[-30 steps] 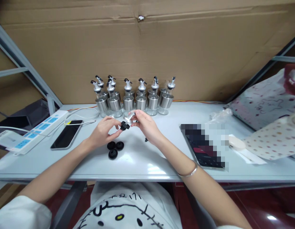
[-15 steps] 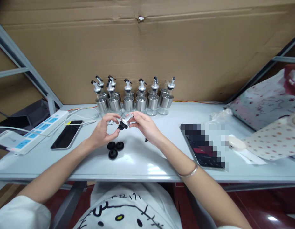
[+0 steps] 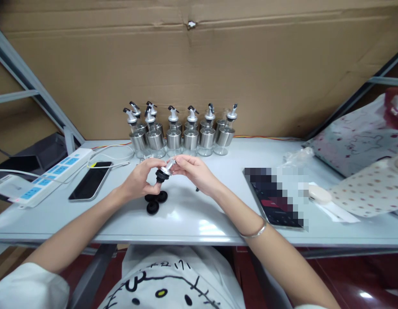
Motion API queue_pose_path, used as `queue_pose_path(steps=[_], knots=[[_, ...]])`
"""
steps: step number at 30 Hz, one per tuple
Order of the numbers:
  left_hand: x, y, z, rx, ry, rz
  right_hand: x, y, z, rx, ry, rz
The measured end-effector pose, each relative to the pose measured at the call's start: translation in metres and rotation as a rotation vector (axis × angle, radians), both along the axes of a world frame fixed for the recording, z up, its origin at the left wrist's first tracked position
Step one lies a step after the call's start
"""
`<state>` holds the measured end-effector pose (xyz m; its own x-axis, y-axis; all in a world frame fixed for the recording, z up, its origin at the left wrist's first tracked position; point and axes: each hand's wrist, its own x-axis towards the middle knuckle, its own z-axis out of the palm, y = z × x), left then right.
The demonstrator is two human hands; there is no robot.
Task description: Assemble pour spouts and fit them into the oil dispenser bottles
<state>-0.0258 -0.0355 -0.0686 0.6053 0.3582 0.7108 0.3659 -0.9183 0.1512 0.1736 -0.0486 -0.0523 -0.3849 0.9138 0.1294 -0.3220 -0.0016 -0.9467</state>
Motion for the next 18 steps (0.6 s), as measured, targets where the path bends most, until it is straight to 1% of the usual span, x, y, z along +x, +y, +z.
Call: queue_pose_path(steps=[4,11,18], knots=[[-0.0005,0.0004,-0.0024,-0.001,-0.01,0.008,0.0008,0.0,0.0012,0.007,-0.041,0.014],[0.0009,0.0025,-0.0021,0.091,-0.031,-0.047,0.0018,0.0015,0.0,-0.005,-0.048,0.001],[0.0013,0.0022,-0.0035,0.114,-0.024,-0.001,0.0039,0.0012,0.0001,-0.03,-0.029,0.034]])
